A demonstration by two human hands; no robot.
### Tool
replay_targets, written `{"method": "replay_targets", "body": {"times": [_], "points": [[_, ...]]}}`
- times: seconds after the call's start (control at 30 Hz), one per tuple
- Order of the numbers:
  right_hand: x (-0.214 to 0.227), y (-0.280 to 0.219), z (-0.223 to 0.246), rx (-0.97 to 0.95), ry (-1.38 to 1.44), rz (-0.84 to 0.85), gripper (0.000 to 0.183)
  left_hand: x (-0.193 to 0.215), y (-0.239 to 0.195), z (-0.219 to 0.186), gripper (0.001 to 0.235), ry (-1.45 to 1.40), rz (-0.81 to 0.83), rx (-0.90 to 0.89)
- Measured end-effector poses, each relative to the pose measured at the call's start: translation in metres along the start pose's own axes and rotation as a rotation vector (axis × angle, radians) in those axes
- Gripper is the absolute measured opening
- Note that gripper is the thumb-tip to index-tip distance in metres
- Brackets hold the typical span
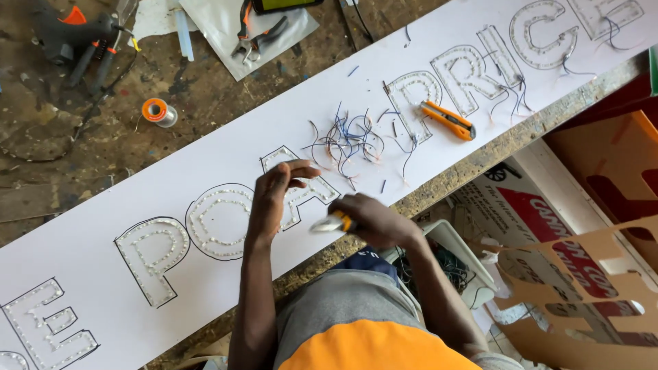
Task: Soldering electrical wires to LED components on a large sign board.
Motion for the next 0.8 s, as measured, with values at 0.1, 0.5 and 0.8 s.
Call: {"method": "replay_targets", "body": {"times": [0.1, 0.5, 0.8], "points": [[0.021, -0.007, 0.026, -0.143, 0.326, -0.328, 0.053, 0.013, -0.011, -0.005, 0.063, -0.009, -0.106, 0.003], [0.005, 0.016, 0.046, -0.372, 0.646, -0.226, 0.085, -0.061, -0.046, -0.034, 0.071, 0.164, -0.099, -0.177], [-0.04, 0.053, 0.076, -0.155, 0.583, 0.213, 0.054, -0.028, -0.129, -0.014, 0.055, 0.11, -0.503, -0.149]]}}
Point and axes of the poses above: each hand's wrist, its own y-axis towards the middle knuckle, its own x-axis out of the back of the hand, z = x × y, the point moved 2 cm from there along y, towards the middle knuckle, and after that the axes turned 9 degrees about z, right-handed, at the moved point
